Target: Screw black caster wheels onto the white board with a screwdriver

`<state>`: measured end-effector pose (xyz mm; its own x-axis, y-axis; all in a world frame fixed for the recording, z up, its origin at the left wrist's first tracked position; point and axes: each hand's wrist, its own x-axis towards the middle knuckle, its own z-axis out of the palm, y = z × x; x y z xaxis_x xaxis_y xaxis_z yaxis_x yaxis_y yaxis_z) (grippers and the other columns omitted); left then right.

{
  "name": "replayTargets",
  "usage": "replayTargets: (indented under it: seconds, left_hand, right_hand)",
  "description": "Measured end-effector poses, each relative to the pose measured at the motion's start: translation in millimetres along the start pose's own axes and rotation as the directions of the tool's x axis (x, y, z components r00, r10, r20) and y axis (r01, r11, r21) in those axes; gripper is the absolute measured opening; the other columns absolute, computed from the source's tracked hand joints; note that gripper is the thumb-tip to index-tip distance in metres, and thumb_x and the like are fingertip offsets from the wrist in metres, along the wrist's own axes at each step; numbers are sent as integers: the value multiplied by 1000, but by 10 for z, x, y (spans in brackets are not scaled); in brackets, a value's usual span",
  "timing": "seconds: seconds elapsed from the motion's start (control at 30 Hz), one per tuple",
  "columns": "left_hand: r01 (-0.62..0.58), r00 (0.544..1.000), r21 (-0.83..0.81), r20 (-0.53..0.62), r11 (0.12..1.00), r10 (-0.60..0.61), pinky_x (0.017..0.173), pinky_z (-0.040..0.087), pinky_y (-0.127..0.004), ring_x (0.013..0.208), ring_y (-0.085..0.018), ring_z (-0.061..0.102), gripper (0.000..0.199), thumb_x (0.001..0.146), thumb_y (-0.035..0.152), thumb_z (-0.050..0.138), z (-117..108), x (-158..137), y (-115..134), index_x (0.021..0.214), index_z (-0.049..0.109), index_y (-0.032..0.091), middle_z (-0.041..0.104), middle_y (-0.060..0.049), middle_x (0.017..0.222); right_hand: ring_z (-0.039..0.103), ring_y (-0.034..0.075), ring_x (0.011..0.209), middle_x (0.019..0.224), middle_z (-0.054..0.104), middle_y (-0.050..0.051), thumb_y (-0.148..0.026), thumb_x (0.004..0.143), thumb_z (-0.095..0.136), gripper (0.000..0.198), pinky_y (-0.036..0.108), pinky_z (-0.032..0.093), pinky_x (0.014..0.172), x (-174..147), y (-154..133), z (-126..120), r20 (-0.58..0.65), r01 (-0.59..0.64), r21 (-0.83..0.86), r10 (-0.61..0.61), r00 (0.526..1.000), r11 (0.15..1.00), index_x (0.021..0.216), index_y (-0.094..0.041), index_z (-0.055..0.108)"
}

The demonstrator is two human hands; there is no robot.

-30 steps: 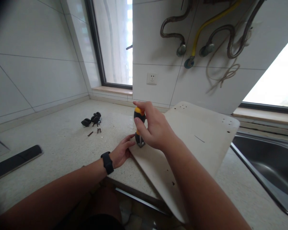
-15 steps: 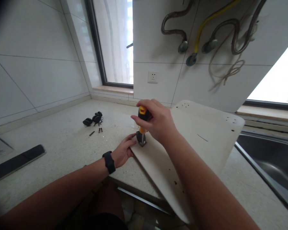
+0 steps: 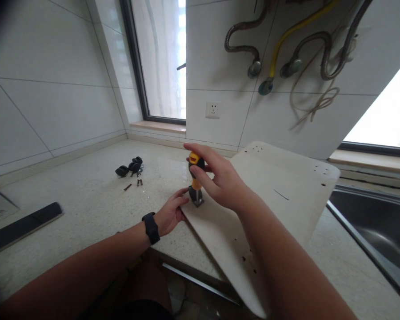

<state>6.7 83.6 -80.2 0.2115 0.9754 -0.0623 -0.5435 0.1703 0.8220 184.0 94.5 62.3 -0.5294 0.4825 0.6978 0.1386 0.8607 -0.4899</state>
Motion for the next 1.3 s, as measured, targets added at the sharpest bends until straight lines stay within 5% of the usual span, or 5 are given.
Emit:
replayTargets:
  seconds: [0.17, 0.47, 0.77, 1.07, 1.3]
  left_hand:
    - [-1, 1000, -13, -18, 1000, 1, 67, 59, -33, 88, -23, 69, 53, 79, 27, 78, -26, 10, -20, 129, 59, 22, 73, -10, 112]
    - [0, 1000, 5, 11, 1000, 0, 69, 60, -36, 92, -25, 70, 54, 78, 26, 78, 13, 8, 6, 129, 61, 20, 73, -11, 113]
    - [6, 1000, 10, -2, 1000, -6, 66, 59, -34, 89, -24, 70, 54, 80, 27, 75, 6, -2, 4, 131, 59, 21, 73, -9, 110]
    - [-9, 1000, 23, 21, 1000, 9, 72, 59, -38, 95, -27, 69, 51, 80, 27, 75, -13, 26, -16, 128, 61, 19, 72, -13, 115]
    - [-14, 999, 30, 40, 999, 13, 70, 58, -35, 95, -25, 70, 52, 80, 25, 74, -2, 15, -11, 130, 60, 21, 72, -10, 114]
  right_hand:
    - [69, 21, 113, 128, 68, 8, -24, 100, 60, 38, 36, 63, 87, 75, -77, 103, 0, 106, -142, -107, 994, 984, 138, -29, 58]
    - [57, 15, 69, 79, 60, -1, -30, 83, 81, 20, 32, 52, 64, 145, 6, 72, -317, 56, -444, -216, 924, 894, 100, -24, 72]
    - [68, 22, 119, 146, 59, 8, -23, 102, 55, 49, 42, 64, 94, -29, 4, 37, -15, -9, 146, 11, 1000, 989, 149, -35, 51]
    - [58, 16, 73, 89, 62, 2, -34, 77, 88, 35, 28, 56, 51, 94, 29, 72, -351, 33, -332, -155, 923, 943, 107, -24, 73]
    - [58, 16, 72, 91, 63, 3, -34, 82, 82, 33, 28, 57, 52, 47, 54, 112, -392, 7, -427, -193, 899, 904, 112, -24, 70]
